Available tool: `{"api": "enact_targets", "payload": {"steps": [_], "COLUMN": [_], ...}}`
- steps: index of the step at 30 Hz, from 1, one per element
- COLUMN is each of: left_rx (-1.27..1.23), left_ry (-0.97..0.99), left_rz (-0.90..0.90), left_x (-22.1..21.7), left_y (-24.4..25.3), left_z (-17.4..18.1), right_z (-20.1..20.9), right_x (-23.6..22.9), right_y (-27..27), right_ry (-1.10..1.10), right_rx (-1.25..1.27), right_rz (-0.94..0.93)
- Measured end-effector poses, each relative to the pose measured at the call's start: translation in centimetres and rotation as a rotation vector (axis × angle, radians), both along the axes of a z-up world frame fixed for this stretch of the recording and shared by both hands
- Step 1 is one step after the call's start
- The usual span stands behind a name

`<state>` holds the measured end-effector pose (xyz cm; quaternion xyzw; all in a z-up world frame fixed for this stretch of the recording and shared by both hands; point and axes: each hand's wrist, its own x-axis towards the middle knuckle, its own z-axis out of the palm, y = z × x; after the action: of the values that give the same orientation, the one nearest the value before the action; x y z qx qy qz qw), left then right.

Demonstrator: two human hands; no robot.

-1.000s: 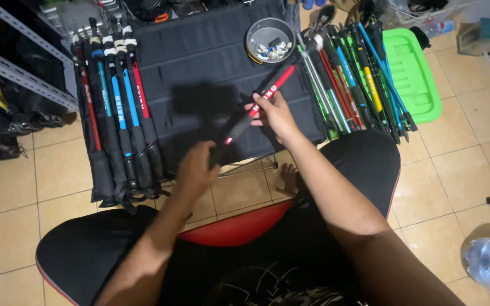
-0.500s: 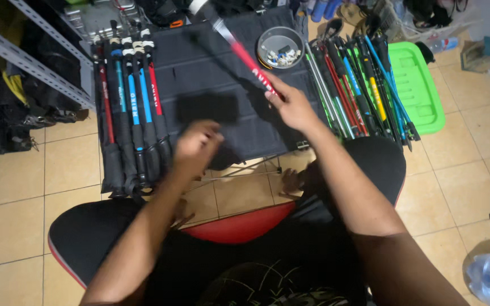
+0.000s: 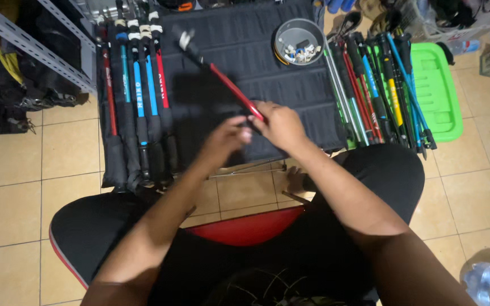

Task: The person repairs hiking poles by replacing small components and testing the telescoping mechanism by hand while seated on the floor.

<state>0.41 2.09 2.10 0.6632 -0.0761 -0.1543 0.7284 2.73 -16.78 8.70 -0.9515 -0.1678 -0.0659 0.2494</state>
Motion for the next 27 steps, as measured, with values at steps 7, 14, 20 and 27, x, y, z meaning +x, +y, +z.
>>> {"api": "enact_targets", "payload": {"steps": [7, 14, 20, 27], "left_rx": [0.392, 0.900, 1.174, 1.426], "left_ry": [0.053, -0.149, -0.280, -0.792], "left_rz": [-0.240, -0.158, -0.095, 0.282], "left_x": [-4.4, -1.2, 1.0, 2.9], "left_y": [-3.6, 2.8, 6.7, 10.1], "left_z": [1.6, 6.6, 8.8, 3.3], "right_z": [-2.0, 1.8, -0.2, -3.4], "right_x": [1.6, 3.2, 3.8, 4.5], "right_y": [-0.1, -6.4, -8.1, -9.2], "right_ry": [0.169, 0.466, 0.631, 0.505], "right_rx": [0.388, 1.469, 1.782, 1.487], "right_rz": [-0.267, -0.412, -0.515, -0.518]}}
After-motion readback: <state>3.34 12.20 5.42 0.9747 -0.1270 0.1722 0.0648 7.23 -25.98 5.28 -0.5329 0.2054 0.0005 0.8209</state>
